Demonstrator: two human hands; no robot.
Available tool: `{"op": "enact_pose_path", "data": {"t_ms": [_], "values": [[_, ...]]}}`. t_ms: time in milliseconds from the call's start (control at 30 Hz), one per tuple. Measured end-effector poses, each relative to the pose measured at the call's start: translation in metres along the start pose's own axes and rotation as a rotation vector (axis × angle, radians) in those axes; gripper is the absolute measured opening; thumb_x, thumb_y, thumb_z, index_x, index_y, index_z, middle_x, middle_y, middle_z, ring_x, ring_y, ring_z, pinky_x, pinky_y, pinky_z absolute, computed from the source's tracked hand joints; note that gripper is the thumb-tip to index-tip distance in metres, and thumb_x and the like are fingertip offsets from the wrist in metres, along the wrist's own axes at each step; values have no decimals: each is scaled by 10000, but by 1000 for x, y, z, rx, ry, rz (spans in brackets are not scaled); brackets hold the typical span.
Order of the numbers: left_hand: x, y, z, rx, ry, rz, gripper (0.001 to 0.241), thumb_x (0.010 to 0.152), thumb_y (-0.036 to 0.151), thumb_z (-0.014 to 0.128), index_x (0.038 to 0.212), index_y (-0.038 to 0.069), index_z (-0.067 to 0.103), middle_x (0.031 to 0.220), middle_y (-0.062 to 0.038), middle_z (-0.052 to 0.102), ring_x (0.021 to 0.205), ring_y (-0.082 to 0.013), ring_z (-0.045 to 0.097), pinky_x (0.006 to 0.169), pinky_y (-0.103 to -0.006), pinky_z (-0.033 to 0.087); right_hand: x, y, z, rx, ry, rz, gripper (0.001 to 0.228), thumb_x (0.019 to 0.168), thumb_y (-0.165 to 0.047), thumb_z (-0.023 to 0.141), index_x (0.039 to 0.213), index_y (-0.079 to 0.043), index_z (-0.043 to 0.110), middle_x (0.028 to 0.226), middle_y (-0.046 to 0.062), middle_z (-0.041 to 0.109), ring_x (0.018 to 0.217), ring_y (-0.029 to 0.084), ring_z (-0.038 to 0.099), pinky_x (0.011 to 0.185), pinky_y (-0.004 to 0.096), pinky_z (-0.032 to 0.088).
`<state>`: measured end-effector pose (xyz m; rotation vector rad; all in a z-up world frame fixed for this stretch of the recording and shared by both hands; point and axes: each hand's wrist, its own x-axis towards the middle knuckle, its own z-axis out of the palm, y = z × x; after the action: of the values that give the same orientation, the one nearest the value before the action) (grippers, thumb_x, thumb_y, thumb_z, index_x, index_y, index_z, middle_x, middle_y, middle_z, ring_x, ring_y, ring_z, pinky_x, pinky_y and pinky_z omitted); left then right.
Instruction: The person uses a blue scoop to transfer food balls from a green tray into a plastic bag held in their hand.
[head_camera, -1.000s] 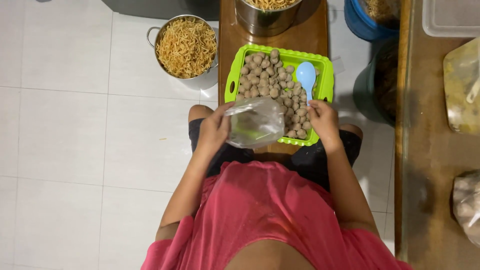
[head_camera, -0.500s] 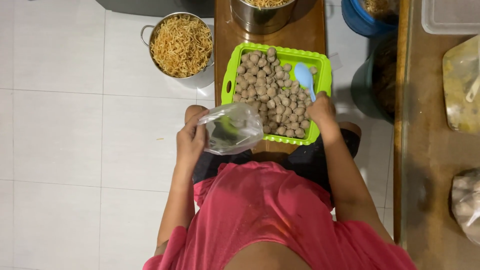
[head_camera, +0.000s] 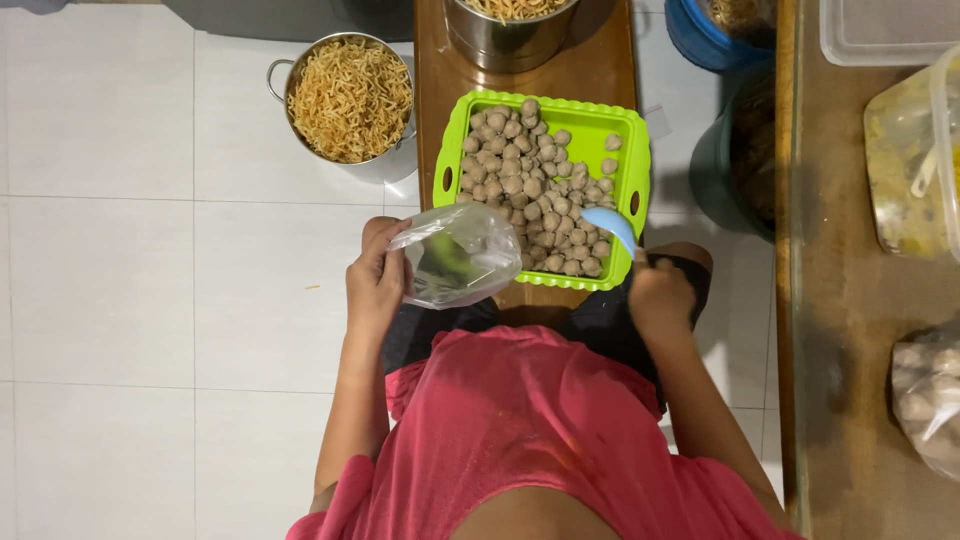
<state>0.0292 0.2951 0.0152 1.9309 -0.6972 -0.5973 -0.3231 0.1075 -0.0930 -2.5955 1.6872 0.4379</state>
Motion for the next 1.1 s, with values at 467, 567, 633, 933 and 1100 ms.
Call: {"op": "enact_pose_path", "data": {"t_ms": [467,567,633,933,1100], "values": [[-2,2,-2,-51,-10,-36,297,1076,180,497,1236,120,739,512,-101,612,448,-219,632,498,-332,540,95,-18,16,363,-105,-148,554,980,-42,532,1529,-110,545,1063,264,702,1002,423,719,787,557,595],[-1,2,-1,-24,-12,-31,290,1069,186,519,1240,147,751,516,-115,626,468,-235,648,506,-352,548,110,-12,9,201,162,-164,436,996,-10,573,1430,11,613,953,244,717,867,349,757,673,446,621],[1,2,-2,9,-20,-20,291,1064,181,530,1243,180,760,528,-129,628,528,-241,661,597,-375,559,124,-11,2,230,117,-79,422,1007,-9,501,1420,47,566,958,246,712,883,395,748,713,545,602],[2,13,-3,7,-19,-28,292,1060,184,530,1245,196,756,541,-119,637,528,-232,665,629,-367,574,145,-27,28,322,-88,-106,500,1013,-117,490,1500,-9,496,1105,294,701,1035,478,705,867,619,566],[2,11,-3,-13,-26,-26,296,1057,169,521,1242,175,751,547,-123,642,510,-237,670,605,-373,581,151,-24,70,804,-162,-48,435,1006,-140,536,1408,3,619,1166,304,708,1107,451,674,922,587,536]]}}
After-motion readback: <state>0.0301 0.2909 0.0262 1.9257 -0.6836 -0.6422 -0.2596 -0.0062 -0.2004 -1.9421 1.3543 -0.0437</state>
